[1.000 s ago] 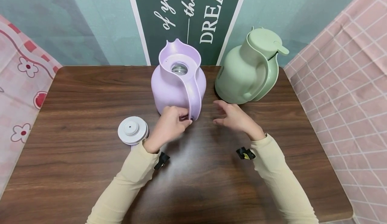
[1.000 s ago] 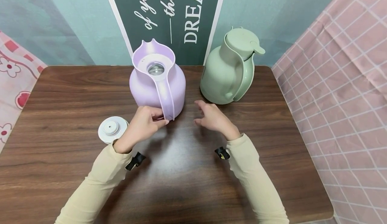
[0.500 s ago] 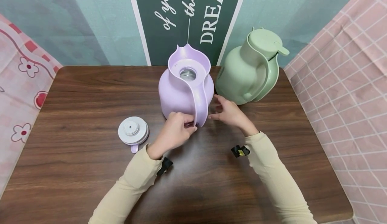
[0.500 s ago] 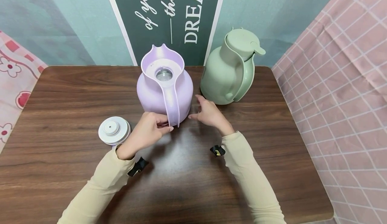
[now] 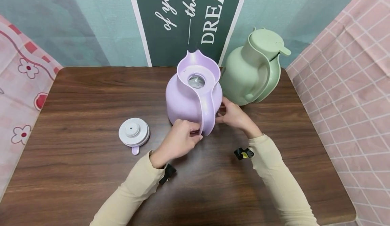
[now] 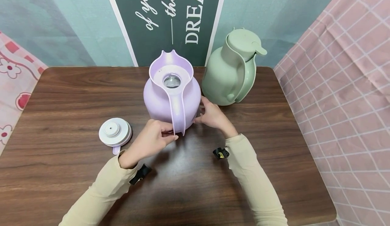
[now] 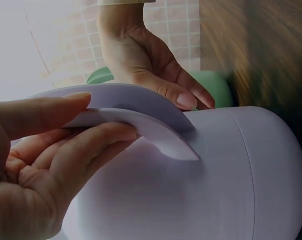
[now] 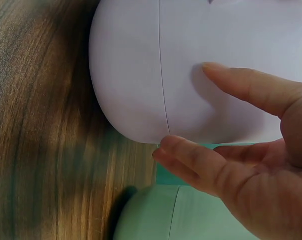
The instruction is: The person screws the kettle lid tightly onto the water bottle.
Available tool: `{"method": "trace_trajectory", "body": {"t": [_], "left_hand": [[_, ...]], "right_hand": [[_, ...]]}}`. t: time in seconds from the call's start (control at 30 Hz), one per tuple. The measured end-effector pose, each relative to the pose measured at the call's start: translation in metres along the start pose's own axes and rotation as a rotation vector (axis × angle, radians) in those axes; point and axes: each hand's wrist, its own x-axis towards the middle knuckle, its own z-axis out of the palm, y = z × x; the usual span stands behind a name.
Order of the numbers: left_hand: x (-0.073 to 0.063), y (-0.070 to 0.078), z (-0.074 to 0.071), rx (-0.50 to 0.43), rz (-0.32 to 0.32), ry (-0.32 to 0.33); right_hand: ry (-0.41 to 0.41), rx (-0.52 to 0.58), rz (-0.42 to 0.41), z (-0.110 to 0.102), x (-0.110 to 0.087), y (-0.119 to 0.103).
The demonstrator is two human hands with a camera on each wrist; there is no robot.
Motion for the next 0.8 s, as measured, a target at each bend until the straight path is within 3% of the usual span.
{"method": "trace_trajectory", "body": {"t": [0.33, 0.8], "left_hand": [[-0.0036, 0.002, 0.0008, -0.015, 0.013, -0.017], [-0.0046, 0.0018, -0.0009, -0.013, 0.015, -0.043]], "right_hand": [[-0.035, 0.048, 0.014, -0.0017, -0.0018, 0.0017], [-0.059, 0.009, 0.018, -0.0016, -0.0033, -0.0005]]}}
